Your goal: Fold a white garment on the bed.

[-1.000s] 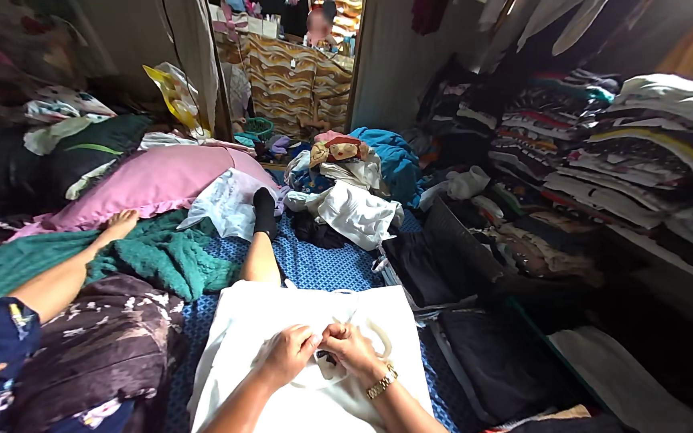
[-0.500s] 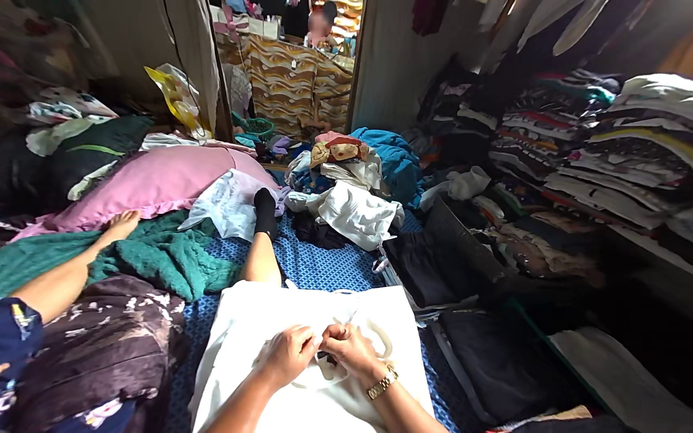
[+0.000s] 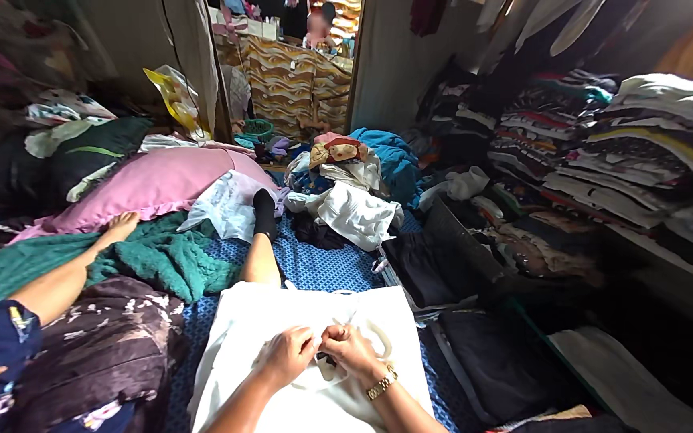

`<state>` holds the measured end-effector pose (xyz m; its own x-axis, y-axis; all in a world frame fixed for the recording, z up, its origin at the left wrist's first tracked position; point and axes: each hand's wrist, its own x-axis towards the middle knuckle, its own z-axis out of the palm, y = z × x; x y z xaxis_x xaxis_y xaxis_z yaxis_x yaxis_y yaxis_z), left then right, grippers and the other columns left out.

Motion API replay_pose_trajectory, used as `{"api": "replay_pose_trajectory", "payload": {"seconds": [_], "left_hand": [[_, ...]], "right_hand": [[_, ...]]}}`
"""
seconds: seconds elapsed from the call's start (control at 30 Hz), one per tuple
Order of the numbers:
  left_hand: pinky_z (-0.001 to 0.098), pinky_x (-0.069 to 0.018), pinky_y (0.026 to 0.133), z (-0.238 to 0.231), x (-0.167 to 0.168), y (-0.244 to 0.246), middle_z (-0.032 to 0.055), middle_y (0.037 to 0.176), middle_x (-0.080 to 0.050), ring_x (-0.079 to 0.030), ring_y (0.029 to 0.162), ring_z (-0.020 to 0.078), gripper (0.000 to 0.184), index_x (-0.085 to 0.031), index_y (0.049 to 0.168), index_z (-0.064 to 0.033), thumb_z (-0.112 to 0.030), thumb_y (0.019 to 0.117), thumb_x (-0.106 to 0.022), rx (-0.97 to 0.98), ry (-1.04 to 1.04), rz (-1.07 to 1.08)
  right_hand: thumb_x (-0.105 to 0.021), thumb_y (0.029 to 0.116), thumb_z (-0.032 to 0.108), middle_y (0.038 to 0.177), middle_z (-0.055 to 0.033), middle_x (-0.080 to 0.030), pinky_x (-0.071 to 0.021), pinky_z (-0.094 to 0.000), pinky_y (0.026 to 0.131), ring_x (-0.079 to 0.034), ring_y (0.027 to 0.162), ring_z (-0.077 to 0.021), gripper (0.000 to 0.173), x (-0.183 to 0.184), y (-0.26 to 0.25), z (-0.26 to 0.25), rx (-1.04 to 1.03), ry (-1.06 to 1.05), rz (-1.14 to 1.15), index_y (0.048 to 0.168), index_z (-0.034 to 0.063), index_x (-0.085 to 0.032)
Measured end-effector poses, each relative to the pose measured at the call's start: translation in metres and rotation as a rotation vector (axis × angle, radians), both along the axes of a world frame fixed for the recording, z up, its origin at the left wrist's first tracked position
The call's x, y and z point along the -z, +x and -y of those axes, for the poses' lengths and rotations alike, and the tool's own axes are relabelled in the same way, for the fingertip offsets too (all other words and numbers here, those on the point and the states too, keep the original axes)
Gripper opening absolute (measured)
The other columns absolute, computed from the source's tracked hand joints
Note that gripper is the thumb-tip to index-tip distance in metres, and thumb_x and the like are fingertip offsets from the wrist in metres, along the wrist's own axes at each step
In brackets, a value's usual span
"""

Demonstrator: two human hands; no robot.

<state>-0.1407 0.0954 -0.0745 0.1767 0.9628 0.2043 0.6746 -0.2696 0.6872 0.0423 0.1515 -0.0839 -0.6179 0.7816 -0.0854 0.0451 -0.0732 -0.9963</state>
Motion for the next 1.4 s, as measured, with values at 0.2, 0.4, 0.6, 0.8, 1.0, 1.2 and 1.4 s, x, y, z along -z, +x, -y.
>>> {"api": "replay_pose_trajectory", "payload": {"seconds": [0.2, 0.4, 0.6, 0.8, 1.0, 1.2, 1.4], "left_hand": [[0.0460, -0.0522, 0.070, 0.0006, -0.0002, 0.0002, 0.0145, 0.077, -0.062, -0.064, 0.075, 0.0283, 0.040, -0.065, 0.082, 0.0033, -0.028, 0.1022, -0.051, -0.008, -0.009, -0.001], [0.0450, -0.0538, 0.071, 0.0001, 0.0015, -0.0002, 0.0142, 0.079, -0.065, -0.066, 0.076, 0.0272, 0.035, -0.067, 0.085, 0.0027, -0.026, 0.1003, -0.054, -0.008, 0.015, 0.021], [0.0450, -0.0544, 0.075, 0.0003, -0.0010, -0.0013, 0.0145, 0.084, -0.066, -0.066, 0.080, 0.0269, 0.030, -0.068, 0.092, 0.0026, -0.023, 0.1000, -0.055, -0.001, -0.038, 0.036], [0.0431, -0.0547, 0.077, -0.0004, -0.0021, -0.0017, 0.0135, 0.088, -0.066, -0.066, 0.082, 0.0248, 0.027, -0.069, 0.095, 0.0017, -0.023, 0.0990, -0.056, 0.007, -0.070, 0.064], [0.0413, -0.0556, 0.077, -0.0011, 0.0014, -0.0026, 0.0123, 0.090, -0.067, -0.067, 0.082, 0.0222, 0.029, -0.069, 0.097, 0.0008, -0.025, 0.0989, -0.057, 0.016, -0.060, 0.112], [0.0434, -0.0498, 0.069, -0.0028, 0.0032, -0.0038, 0.0112, 0.077, -0.058, -0.060, 0.073, 0.0233, 0.043, -0.063, 0.084, 0.0005, -0.033, 0.1052, -0.046, 0.009, -0.066, 0.081], [0.0469, -0.0503, 0.071, -0.0030, 0.0033, -0.0047, 0.0124, 0.077, -0.061, -0.063, 0.077, 0.0262, 0.046, -0.064, 0.080, 0.0009, -0.033, 0.1056, -0.044, 0.020, -0.079, 0.068]], "right_hand": [[-0.064, 0.0930, 0.011, 0.062, 0.0108, -0.056, -0.0402, -0.0185, 0.051, -0.047, 0.052, 0.0023, 0.019, -0.0010, 0.0006, -0.0003, -0.008, -0.007, 0.014, 0.074, 0.0121, -0.064], [-0.065, 0.0925, 0.010, 0.062, 0.0103, -0.057, -0.0412, -0.0188, 0.052, -0.048, 0.053, 0.0021, 0.019, -0.0004, 0.0006, 0.0000, -0.001, -0.017, -0.006, 0.073, 0.0120, -0.065], [-0.065, 0.0921, 0.009, 0.062, 0.0103, -0.057, -0.0404, -0.0185, 0.052, -0.048, 0.053, 0.0022, 0.019, 0.0012, 0.0006, -0.0012, -0.009, -0.015, -0.011, 0.074, 0.0112, -0.065], [-0.065, 0.0921, 0.009, 0.062, 0.0100, -0.057, -0.0407, -0.0187, 0.052, -0.048, 0.053, 0.0020, 0.018, 0.0007, 0.0008, -0.0003, -0.002, -0.015, -0.018, 0.074, 0.0110, -0.065], [-0.063, 0.0925, 0.009, 0.063, 0.0095, -0.057, -0.0407, -0.0187, 0.052, -0.048, 0.053, 0.0016, 0.017, -0.0003, 0.0010, 0.0002, 0.006, -0.018, -0.008, 0.076, 0.0105, -0.065], [-0.064, 0.0934, 0.008, 0.063, 0.0095, -0.058, -0.0401, -0.0177, 0.050, -0.047, 0.052, 0.0021, 0.017, 0.0018, 0.0003, 0.0000, 0.020, -0.032, -0.056, 0.077, 0.0107, -0.066], [-0.066, 0.0937, 0.009, 0.066, 0.0090, -0.061, -0.0420, -0.0172, 0.051, -0.049, 0.053, 0.0027, 0.014, 0.0021, 0.0011, -0.0001, 0.004, -0.018, -0.053, 0.079, 0.0094, -0.068]]}}
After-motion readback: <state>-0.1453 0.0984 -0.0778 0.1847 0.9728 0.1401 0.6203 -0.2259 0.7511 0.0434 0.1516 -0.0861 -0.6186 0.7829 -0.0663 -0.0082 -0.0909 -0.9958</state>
